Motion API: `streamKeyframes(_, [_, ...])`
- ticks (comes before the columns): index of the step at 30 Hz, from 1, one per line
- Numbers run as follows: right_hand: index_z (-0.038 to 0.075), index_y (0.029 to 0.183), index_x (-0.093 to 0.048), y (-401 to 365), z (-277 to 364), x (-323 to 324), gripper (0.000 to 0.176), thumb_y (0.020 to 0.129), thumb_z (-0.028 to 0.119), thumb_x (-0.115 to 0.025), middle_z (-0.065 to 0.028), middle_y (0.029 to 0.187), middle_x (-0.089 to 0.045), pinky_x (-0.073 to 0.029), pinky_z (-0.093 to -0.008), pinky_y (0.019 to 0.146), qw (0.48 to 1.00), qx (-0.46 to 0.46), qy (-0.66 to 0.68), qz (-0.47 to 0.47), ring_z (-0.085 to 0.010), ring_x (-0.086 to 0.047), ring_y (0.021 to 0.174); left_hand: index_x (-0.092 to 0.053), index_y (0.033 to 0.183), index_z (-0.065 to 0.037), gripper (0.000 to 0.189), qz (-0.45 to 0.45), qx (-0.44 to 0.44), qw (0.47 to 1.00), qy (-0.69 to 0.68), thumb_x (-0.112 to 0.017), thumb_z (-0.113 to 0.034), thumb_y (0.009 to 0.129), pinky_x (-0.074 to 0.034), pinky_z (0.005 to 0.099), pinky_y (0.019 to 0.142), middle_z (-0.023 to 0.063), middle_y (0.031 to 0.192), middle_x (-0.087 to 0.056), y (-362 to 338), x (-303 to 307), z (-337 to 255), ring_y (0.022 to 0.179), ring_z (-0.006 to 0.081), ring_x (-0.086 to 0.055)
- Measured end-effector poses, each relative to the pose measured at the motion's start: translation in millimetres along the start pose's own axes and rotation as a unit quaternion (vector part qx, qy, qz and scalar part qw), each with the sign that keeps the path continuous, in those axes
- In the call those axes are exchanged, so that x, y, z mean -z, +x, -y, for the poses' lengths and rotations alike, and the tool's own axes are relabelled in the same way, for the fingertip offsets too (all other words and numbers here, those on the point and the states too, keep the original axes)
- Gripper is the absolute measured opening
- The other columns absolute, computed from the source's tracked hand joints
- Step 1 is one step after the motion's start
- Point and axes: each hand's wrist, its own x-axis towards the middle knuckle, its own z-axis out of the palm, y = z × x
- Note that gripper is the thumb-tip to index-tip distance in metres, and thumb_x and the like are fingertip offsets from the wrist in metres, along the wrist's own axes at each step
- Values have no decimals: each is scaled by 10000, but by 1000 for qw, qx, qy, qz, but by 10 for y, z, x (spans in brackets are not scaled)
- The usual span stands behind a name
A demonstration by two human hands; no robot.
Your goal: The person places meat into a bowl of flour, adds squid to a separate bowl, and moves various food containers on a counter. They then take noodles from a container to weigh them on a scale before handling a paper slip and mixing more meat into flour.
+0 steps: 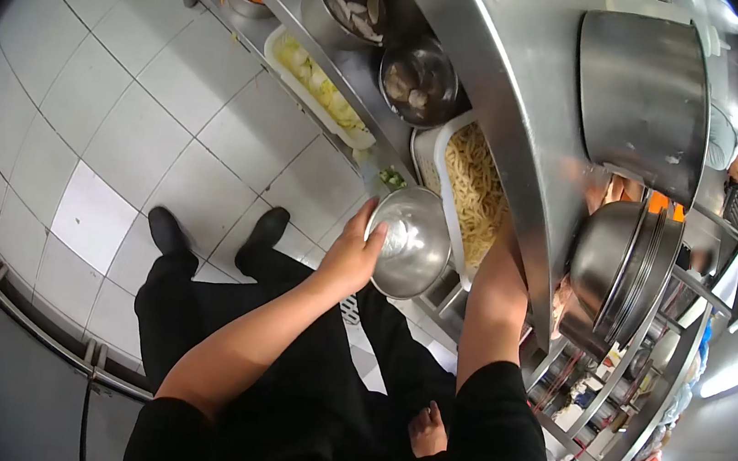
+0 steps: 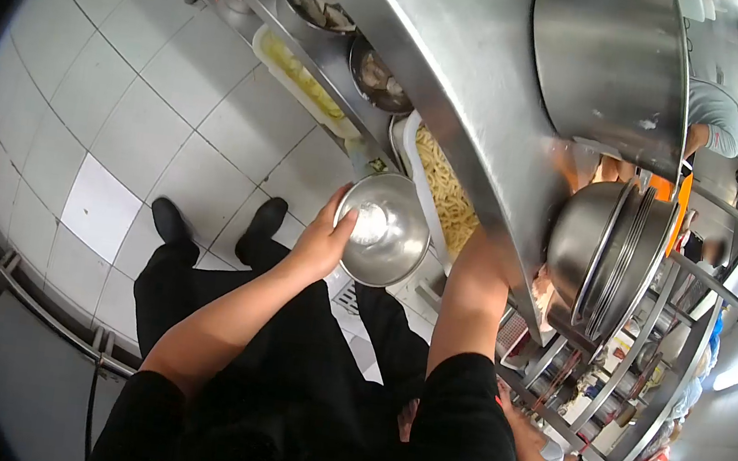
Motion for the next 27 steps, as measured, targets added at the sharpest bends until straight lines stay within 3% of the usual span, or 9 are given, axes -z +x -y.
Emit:
streamKeyframes(2, [24, 1122, -566, -169, -224, 25, 382, 811, 244, -602, -142, 1168, -574, -424, -366, 896, 998, 16, -33, -45, -322, -525, 1086, -280, 1377, -19, 542, -7, -21, 1000, 5, -368, -352, 958, -311, 391, 1030, 253, 1339, -382, 24, -122, -40, 1251, 378, -372])
streamKeyframes(6, [27, 1131, -562, -1062, -295, 347, 387, 811, 241, -600, -139, 1179, -570, -421, -364, 903, 930, 236, -205, -191, -319, -520, 1097, -301, 1370, -52, 497, -4, -17, 1000, 22, -351, -335, 965, -366, 412, 983, 259, 1293, -414, 3, -289, -15, 1182, 399, -431])
streamKeyframes(7, [36, 1147, -553, -1387, 3, 662, 412, 794, 240, -612, -150, 1169, -574, -421, -364, 906, 976, 184, 67, -92, -323, -526, 1092, -306, 1369, -41, 514, 9, 12, 1000, 15, -356, -350, 962, -328, 389, 1014, 244, 1327, -396, -5, -294, -29, 1228, 373, -394])
streamKeyframes(8, [45, 1164, -543, -1702, 367, 962, 441, 777, 239, -624, -162, 1159, -578, -422, -364, 908, 935, 117, 335, 9, -327, -533, 1086, -311, 1368, -30, 532, 20, 38, 999, 10, -361, -366, 958, -291, 367, 1045, 229, 1361, -378, -3, -297, -52, 1274, 346, -357])
streamKeyframes(12, [45, 1135, -560, -1406, 335, 667, 442, 765, 281, -613, -230, 1058, -601, -439, -388, 872, 985, 114, 115, 58, -385, -579, 983, -324, 1359, -25, 538, 17, 53, 998, 38, -373, -372, 951, -310, 375, 1031, 234, 1337, -407, -31, -349, -82, 1253, 356, -384])
streamKeyframes(14, [56, 1233, -514, -1274, 594, 843, 562, 839, 454, -469, -181, 1303, -476, -327, -393, 1016, 933, -30, 95, 347, -311, -444, 1213, -325, 1360, -29, 539, 12, 57, 997, 43, -378, -374, 949, -316, 377, 1026, 239, 1328, -415, -41, -390, -80, 1243, 361, -394])
streamKeyframes(18, [57, 1100, -591, -1246, 287, 233, 419, 835, 366, -494, -215, 1077, -606, -433, -382, 879, 984, -25, 22, 176, -375, -556, 1030, -317, 1365, -79, 535, 9, 70, 995, 72, -382, -394, 937, -363, 428, 987, 282, 1292, -410, -86, -489, -162, 1183, 412, -429])
streamKeyframes(20, [31, 1228, -515, -1187, -265, -137, 531, 860, 413, -483, -194, 1272, -490, -245, -403, 1059, 978, 98, 182, 8, -316, -373, 1254, -319, 1364, -82, 540, 12, 71, 993, 89, -387, -400, 933, -365, 430, 984, 285, 1286, -417, -112, -512, -148, 1179, 415, -433])
streamKeyframes(27, [34, 1228, -498, -1244, 178, -428, 448, 881, 317, -521, -147, 1238, -513, -315, -369, 1013, 953, 63, 291, 47, -292, -460, 1153, -317, 1364, -89, 549, 43, 138, 985, 95, -399, -407, 924, -410, 436, 927, 285, 1252, -456, -147, -476, -284, 1118, 420, -485])
